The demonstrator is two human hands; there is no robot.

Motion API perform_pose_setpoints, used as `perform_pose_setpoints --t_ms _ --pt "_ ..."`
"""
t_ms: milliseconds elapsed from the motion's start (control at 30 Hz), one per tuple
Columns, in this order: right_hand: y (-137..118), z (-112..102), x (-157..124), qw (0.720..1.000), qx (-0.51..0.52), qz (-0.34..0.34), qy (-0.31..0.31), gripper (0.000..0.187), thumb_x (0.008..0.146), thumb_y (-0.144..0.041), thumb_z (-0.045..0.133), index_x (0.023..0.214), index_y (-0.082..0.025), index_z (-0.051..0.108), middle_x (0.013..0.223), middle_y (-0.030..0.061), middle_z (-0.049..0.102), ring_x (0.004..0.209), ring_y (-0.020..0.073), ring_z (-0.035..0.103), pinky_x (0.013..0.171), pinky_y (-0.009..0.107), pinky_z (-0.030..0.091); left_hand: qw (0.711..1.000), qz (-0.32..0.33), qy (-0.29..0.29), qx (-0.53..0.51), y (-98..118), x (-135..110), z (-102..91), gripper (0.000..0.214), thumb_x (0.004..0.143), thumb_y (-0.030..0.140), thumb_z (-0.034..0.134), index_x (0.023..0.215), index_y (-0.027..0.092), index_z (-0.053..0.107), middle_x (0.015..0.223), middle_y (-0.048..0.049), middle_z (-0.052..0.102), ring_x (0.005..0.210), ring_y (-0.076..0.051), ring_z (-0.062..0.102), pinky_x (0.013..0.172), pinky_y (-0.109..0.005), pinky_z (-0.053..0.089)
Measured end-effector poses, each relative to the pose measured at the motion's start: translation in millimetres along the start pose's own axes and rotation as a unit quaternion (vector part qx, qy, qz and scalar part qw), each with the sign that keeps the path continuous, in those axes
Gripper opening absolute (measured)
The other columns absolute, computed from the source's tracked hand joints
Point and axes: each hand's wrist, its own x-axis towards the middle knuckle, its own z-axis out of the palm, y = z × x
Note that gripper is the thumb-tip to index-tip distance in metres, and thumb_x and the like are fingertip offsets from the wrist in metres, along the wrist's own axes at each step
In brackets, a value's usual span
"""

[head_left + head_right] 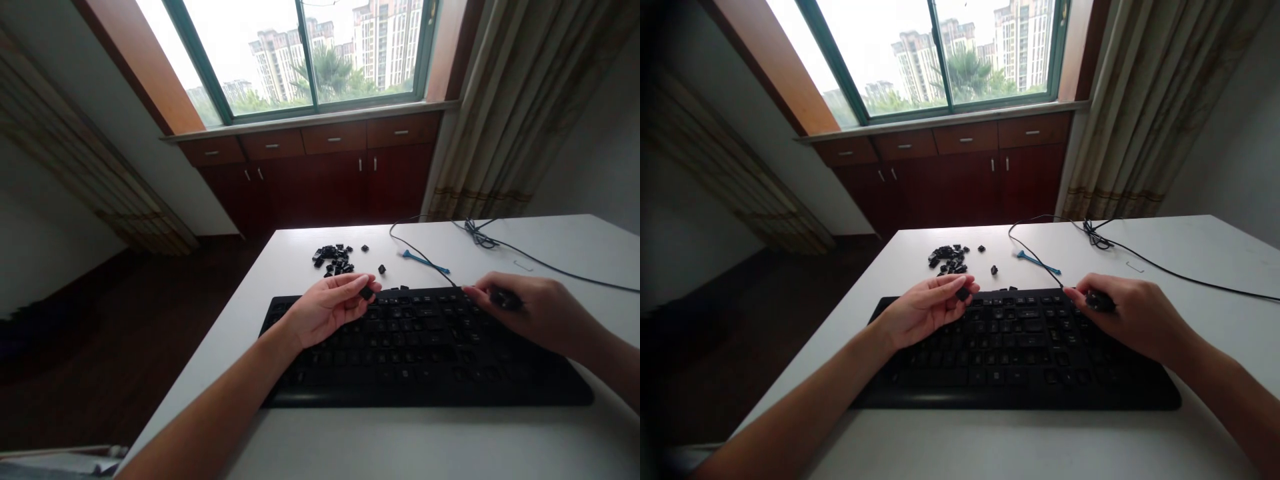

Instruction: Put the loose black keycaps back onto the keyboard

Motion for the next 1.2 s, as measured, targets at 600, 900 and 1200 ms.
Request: perform_pose_setpoints --t_ms 600,900,1200 --pt "-103 25 25 0.983 0.086 -0.132 -0.098 0.022 0.098 -0.036 0.055 0.113 -0.026 0.067 0.103 0.0036 0.068 0.077 0.0168 0.067 0.067 0.029 0.051 1.0 0.014 0.01 -0.012 -3 -2 3.6 0.021 0.089 0.018 0.07 0.109 0.012 0.071 0.114 -0.0101 0.072 0.094 -0.012 0.071 0.087 -0.022 0.057" --pt "-103 29 18 0.99 0.058 -0.117 -0.043 0.032 0.097 -0.038 0.057 0.126 -0.026 0.059 0.108 0.0057 0.068 0.076 0.0183 0.069 0.066 0.032 0.054 0.999 0.046 -0.021 -0.005 -4 -5 5.0 0.026 0.085 0.011 0.072 0.111 0.013 0.071 0.123 -0.0108 0.069 0.108 -0.018 0.068 0.103 -0.032 0.052" --pt "-118 32 14 0.974 0.138 -0.145 0.101 0.03 0.09 -0.026 0.069 0.118 -0.024 0.057 0.103 0.0058 0.07 0.081 0.017 0.069 0.07 0.029 0.055 0.982 0.089 -0.065 0.154 -15 -9 19.7 0.033 0.081 0.024 0.078 0.112 0.016 0.069 0.113 -0.0097 0.072 0.105 -0.02 0.069 0.094 -0.031 0.055"
